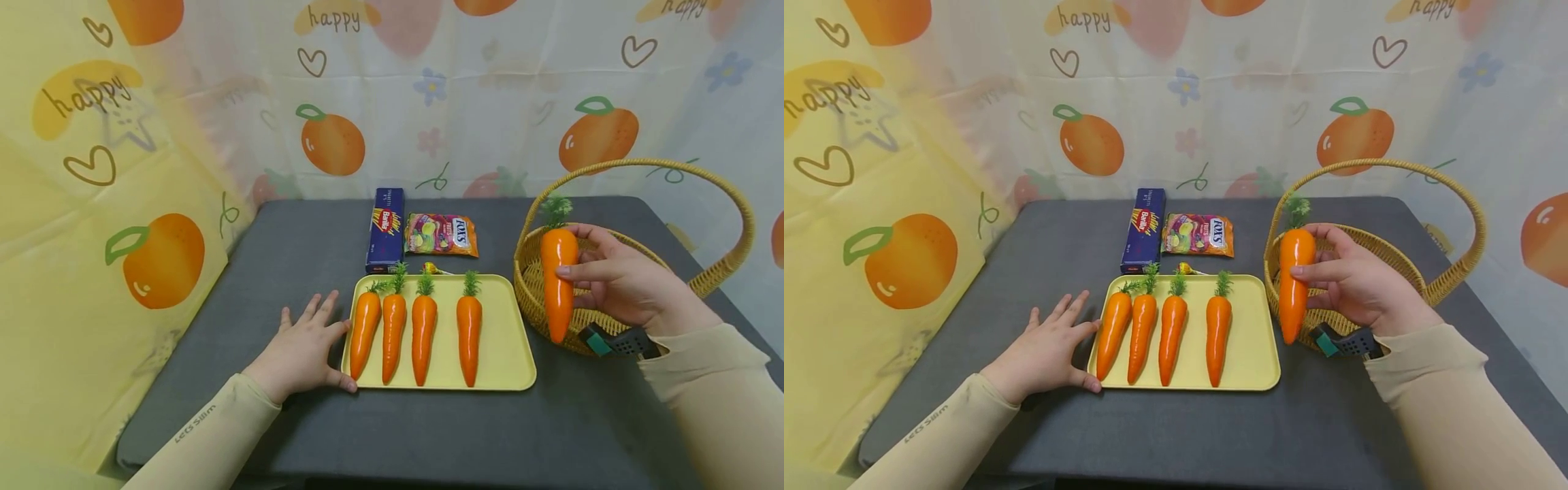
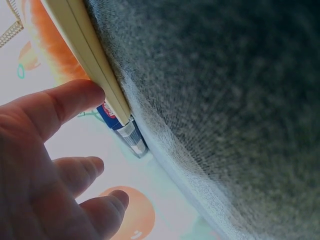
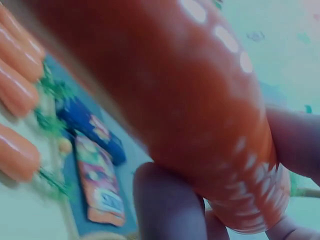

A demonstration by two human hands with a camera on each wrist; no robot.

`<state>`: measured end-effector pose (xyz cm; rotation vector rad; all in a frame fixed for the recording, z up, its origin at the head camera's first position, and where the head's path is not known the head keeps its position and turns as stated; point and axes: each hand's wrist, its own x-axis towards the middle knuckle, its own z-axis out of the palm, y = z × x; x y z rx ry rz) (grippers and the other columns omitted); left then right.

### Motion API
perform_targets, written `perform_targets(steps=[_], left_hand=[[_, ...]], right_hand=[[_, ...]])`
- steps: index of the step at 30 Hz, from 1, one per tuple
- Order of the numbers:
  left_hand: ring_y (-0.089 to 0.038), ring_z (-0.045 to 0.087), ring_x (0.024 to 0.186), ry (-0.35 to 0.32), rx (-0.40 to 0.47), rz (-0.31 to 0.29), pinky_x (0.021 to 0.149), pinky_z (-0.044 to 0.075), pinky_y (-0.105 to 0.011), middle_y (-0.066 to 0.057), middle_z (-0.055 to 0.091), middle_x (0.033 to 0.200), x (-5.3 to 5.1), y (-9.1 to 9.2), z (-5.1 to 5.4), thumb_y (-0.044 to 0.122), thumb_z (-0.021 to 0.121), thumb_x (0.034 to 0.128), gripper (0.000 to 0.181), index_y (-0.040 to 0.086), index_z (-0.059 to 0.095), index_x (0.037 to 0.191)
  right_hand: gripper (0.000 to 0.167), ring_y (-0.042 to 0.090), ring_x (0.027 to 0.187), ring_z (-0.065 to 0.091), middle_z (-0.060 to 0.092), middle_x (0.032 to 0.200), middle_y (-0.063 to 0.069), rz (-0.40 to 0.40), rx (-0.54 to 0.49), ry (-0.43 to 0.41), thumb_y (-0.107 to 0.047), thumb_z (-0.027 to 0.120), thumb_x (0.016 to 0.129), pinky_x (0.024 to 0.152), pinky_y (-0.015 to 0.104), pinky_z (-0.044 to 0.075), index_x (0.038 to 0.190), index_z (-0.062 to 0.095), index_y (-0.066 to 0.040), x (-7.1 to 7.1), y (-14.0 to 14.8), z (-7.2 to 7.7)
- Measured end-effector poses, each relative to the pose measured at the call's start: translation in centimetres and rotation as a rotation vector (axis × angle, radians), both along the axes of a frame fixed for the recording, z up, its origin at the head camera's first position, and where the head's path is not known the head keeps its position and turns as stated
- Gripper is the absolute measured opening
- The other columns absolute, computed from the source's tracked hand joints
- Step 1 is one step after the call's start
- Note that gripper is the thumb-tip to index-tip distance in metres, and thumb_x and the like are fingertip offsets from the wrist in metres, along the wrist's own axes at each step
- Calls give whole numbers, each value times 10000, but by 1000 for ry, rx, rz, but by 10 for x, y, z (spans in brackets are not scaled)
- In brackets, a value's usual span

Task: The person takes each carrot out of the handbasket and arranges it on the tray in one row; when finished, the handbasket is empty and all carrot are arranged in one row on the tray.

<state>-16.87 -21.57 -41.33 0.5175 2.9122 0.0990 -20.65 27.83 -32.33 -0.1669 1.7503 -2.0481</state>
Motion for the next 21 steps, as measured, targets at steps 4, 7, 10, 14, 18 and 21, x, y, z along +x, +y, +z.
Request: perform_targets(steps=[4, 7, 10, 14, 18, 21], left_hand=[[-543, 205, 1672, 1, 1, -1, 1143, 164, -950, -203, 193, 1840, 0, -1, 0, 946, 803, 622, 1228, 202, 629, 1584], [-544, 207, 1671, 2, -1, 2, 1144, 166, -949, -204, 196, 1839, 0, -1, 0, 947, 802, 622, 1227, 199, 633, 1581], [-544, 207, 1671, 1, -5, 5, 1147, 170, -946, -205, 200, 1838, 0, 0, 0, 942, 806, 623, 1225, 197, 634, 1580], [-542, 198, 1675, -6, -2, 7, 1147, 163, -948, -207, 193, 1840, 0, 0, 1, 938, 809, 625, 1226, 199, 627, 1586], [-539, 191, 1677, -9, 3, 6, 1146, 159, -950, -205, 187, 1841, 1, 0, 1, 933, 813, 626, 1224, 201, 625, 1589], [-539, 190, 1678, -8, 2, 5, 1147, 161, -949, -204, 187, 1842, 1, 1, 2, 933, 812, 628, 1223, 202, 625, 1589]], right_hand=[[557, 226, 1001, 759, 645, 1271, 18, 16, 34, -25, 36, 602, 1096, 832, 413, 687, 1463, 300, -255, 10, -14, -12], [591, 204, 1017, 758, 636, 1283, 12, 18, 95, -40, 0, 628, 1096, 839, 404, 688, 1499, 278, -255, 13, -27, -20], [661, 190, 1045, 749, 604, 1329, 50, 21, 172, -33, -44, 646, 1099, 864, 412, 683, 1588, 229, -197, 14, -40, -27], [811, 199, 1061, 741, 524, 1471, 219, 3, 291, -3, -82, 669, 1094, 886, 419, 678, 1707, 138, -102, 14, -56, -31], [878, 309, 1138, 724, 381, 1607, 354, -27, 400, 30, -37, 683, 1072, 886, 460, 680, 1747, 121, -56, 18, -72, -33], [884, 429, 1215, 682, 351, 1613, 375, -49, 463, 46, 15, 690, 1047, 888, 506, 678, 1743, 146, -30, 22, -84, -36]])
